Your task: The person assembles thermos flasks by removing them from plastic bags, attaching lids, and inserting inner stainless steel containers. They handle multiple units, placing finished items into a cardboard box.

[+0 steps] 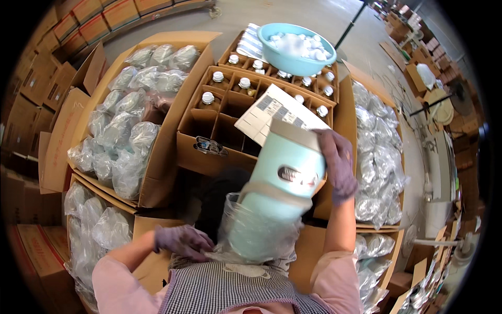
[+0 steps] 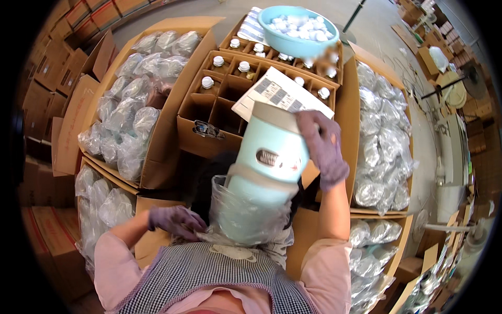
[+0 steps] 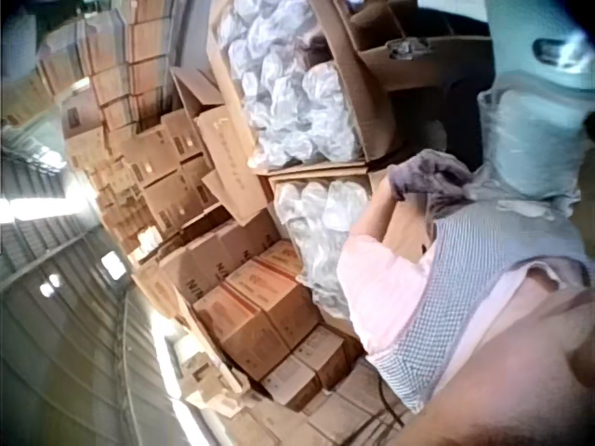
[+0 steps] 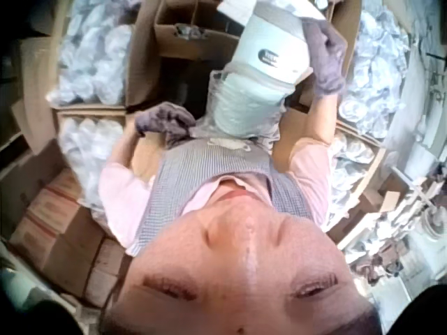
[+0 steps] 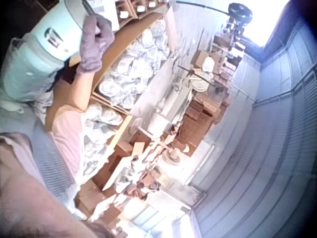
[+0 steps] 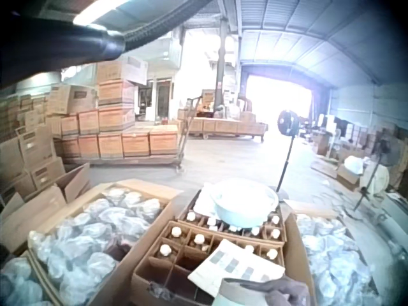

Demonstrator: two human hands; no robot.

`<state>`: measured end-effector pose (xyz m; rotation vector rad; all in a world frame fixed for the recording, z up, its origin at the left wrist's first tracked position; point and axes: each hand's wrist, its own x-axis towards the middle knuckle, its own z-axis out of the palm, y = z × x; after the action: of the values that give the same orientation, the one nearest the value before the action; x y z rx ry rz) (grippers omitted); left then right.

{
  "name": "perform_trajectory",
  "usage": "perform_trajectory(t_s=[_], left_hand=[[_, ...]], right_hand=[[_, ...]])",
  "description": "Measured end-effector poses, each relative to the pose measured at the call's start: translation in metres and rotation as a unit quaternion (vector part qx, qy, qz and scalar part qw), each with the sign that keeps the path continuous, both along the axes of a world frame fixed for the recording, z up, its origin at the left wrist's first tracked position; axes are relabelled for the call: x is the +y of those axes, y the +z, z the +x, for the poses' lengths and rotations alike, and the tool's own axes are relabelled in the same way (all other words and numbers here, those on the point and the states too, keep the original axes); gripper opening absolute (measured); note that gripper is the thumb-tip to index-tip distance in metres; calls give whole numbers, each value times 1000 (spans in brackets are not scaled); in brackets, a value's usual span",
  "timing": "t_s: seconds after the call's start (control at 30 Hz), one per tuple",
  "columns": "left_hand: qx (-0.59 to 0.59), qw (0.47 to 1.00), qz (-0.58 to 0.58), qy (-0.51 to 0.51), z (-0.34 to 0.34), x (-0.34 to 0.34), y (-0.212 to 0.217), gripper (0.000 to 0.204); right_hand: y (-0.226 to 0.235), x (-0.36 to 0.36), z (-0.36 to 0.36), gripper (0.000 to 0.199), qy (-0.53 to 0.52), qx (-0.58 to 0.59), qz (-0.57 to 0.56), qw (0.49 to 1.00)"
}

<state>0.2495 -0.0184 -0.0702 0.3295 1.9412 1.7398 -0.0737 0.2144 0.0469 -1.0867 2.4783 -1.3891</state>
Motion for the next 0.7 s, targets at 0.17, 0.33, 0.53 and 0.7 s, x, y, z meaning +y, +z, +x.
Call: perform_trajectory(t_s=[0.17,0.33,0.53,0.7], left_hand=[[-143,925,-200,290,-45,-82,6,21],[263,823,-345,366,-255,-85,-61,28],[98,702,-634,308,-465,-90,-124,25],[162,709,-663,178,-446,-138,-107,25]], right_hand=[[0,19,19,32,38,72,-174,981],[-6,16,27,33,-49,40,-135,989],[3,11,25,34,-58,56,-137,987],[-4,23,13,31,-80,56,-141,985]])
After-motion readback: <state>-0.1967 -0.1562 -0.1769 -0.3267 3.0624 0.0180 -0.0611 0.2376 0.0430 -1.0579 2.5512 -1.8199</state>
